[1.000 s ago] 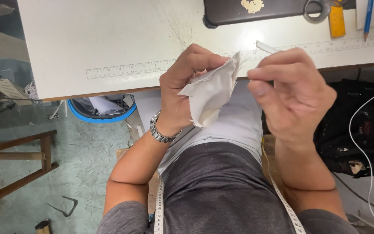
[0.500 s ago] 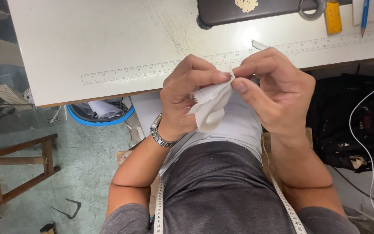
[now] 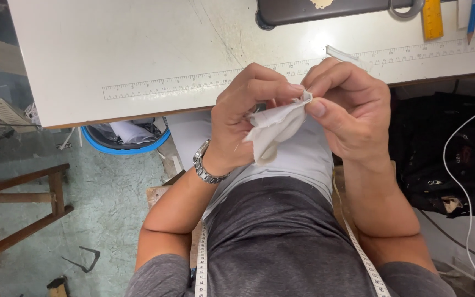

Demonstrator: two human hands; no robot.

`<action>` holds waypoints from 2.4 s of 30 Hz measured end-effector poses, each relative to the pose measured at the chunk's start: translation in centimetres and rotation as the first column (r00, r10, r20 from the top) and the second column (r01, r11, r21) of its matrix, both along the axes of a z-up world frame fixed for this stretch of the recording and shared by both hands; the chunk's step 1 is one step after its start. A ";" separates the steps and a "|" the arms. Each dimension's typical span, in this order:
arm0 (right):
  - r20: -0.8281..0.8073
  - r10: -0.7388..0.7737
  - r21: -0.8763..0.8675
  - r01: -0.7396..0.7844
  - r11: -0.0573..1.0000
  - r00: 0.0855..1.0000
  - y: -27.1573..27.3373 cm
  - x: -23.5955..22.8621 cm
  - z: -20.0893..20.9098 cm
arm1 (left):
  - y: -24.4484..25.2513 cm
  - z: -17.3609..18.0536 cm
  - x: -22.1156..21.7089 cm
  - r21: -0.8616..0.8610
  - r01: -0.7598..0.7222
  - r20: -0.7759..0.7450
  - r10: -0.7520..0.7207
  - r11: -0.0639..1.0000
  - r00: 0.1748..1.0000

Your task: The person is sewing a small white fabric piece by hand. They use a needle and thread to stitch the fabric, occasionally adjusting the fabric and pulling the thread through. The person also uses a pen to mark the fabric and a ruler to measure it.

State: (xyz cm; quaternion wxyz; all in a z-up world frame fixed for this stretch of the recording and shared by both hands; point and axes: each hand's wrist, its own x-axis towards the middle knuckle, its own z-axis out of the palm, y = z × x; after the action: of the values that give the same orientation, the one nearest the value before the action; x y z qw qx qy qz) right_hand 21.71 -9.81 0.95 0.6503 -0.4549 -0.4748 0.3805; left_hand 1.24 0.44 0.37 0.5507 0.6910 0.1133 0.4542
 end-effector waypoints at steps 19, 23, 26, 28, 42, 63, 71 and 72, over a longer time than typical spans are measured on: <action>0.177 -0.129 0.141 0.105 0.985 0.976 0.6 -0.4 0.0 | -0.2 -0.7 0.5 -0.098 -0.032 0.022 0.035 0.995 0.999; 0.277 -0.226 0.241 0.161 0.957 0.934 0.5 -1.0 -0.2 | -0.3 -0.8 0.6 0.014 -0.100 -0.007 0.100 0.995 0.995; 0.446 -0.376 0.379 0.209 0.901 0.812 0.5 -1.2 -0.1 | -0.6 -0.5 1.0 0.035 -0.176 -0.011 0.177 0.984 0.984; 0.501 -0.423 0.396 0.235 0.888 0.755 0.2 -1.5 -0.1 | -0.7 -0.5 1.1 0.113 -0.237 -0.002 0.238 0.965 0.971; 0.317 -0.126 0.195 0.065 0.979 0.940 0.2 0.2 1.4 | 1.4 0.8 -0.8 -0.063 0.015 -0.017 -0.016 0.998 1.000; 0.538 -0.059 0.115 -0.004 0.993 0.841 -1.5 2.1 1.0 | -3.1 -3.3 0.7 -0.621 0.244 0.269 -0.089 0.745 0.959; 0.245 0.373 -0.102 -0.359 0.928 0.895 -1.7 2.4 -2.2 | -5.5 -5.5 -1.0 -0.761 0.567 0.500 -0.271 0.315 0.822; 0.260 0.324 -0.106 -0.307 0.946 0.910 -2.0 2.3 -2.2 | -5.7 -6.1 -1.2 -0.761 0.563 0.481 -0.303 0.321 0.823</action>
State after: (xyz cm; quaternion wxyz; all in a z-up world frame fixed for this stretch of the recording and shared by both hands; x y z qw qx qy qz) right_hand 23.98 -11.76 -1.25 0.4937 -0.4406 -0.6151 0.4287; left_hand 0.04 -5.27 -5.69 0.9358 0.2440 0.0696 0.2446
